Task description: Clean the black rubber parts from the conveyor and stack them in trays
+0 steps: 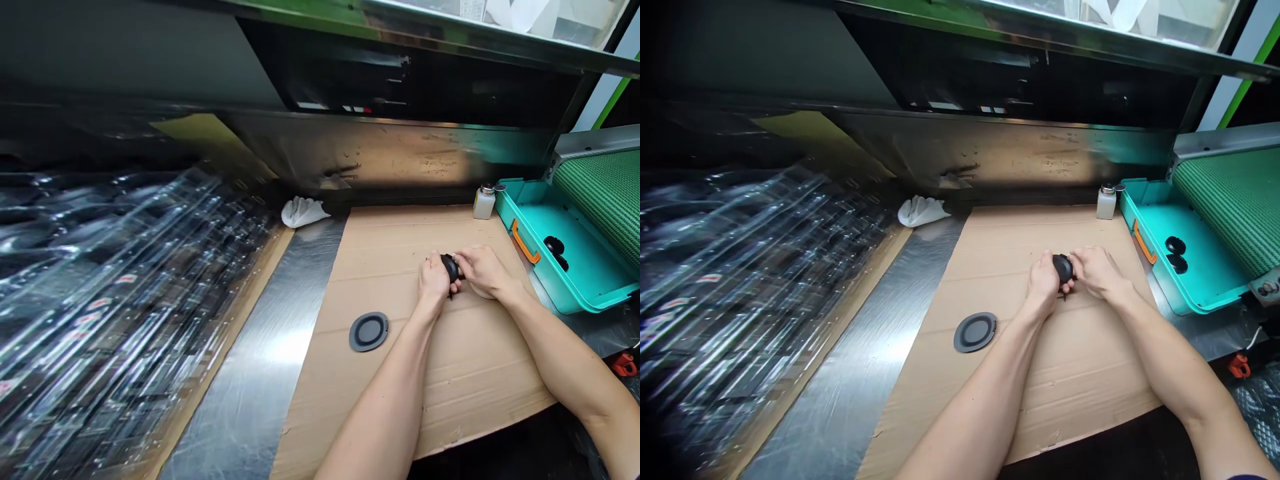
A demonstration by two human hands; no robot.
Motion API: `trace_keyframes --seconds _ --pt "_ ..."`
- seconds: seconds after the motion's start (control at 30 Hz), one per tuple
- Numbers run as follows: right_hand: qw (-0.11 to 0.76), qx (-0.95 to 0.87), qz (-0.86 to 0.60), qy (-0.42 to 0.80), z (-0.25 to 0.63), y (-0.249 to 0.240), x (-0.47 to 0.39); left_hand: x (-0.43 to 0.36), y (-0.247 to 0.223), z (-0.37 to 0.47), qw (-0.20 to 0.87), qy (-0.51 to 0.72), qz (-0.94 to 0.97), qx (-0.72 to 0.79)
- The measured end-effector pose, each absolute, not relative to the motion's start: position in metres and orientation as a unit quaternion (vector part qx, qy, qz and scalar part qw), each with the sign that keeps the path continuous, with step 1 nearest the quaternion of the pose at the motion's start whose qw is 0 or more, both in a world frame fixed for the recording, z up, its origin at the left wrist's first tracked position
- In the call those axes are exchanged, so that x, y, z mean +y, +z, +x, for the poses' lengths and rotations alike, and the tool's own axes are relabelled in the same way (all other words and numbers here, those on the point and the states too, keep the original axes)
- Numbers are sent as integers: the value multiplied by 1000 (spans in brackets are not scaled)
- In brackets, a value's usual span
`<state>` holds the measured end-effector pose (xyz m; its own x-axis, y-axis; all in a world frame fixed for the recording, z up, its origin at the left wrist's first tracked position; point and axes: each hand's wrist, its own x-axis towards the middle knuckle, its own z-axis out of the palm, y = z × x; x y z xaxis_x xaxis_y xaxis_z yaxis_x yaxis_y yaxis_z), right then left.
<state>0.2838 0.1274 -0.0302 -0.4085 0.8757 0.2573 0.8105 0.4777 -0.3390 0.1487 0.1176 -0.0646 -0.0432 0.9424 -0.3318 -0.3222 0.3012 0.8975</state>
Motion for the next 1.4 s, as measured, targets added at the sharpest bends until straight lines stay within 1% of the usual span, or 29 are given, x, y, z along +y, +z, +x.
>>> trace_keyframes --seconds 0.07,0.17,0.33,0.47,0.57,0.67,0.83,0.9,1.07,1.2,1.3,1.4 --pt "247 -822 -503 96 290 -31 129 118 -58 149 614 514 306 515" --pt "274 -803 -518 104 293 -30 129 119 -51 148 629 510 289 510" --pt "267 -799 -522 137 280 -27 123 121 -55 148 618 504 300 524" --pt "238 -824 -501 115 273 -34 123 121 -66 148 570 501 345 552" --pt "219 -827 -511 88 276 -38 125 120 -67 148 547 498 371 562" --pt "233 -810 -531 89 284 -36 127 117 -60 148 569 508 345 547" --pt "332 -775 -517 146 290 -28 126 116 -46 147 644 516 262 501" --pt "336 -767 -520 167 286 -26 123 117 -43 145 662 518 243 484" --pt "313 -724 -567 238 282 -23 118 117 -37 138 704 509 203 452" --pt "339 -739 -546 203 288 -25 122 117 -32 133 728 490 180 445" --pt "362 -763 -502 185 291 -27 124 118 -31 132 727 483 189 449" --pt "368 -767 -496 174 288 -26 123 117 -34 136 716 481 221 456"
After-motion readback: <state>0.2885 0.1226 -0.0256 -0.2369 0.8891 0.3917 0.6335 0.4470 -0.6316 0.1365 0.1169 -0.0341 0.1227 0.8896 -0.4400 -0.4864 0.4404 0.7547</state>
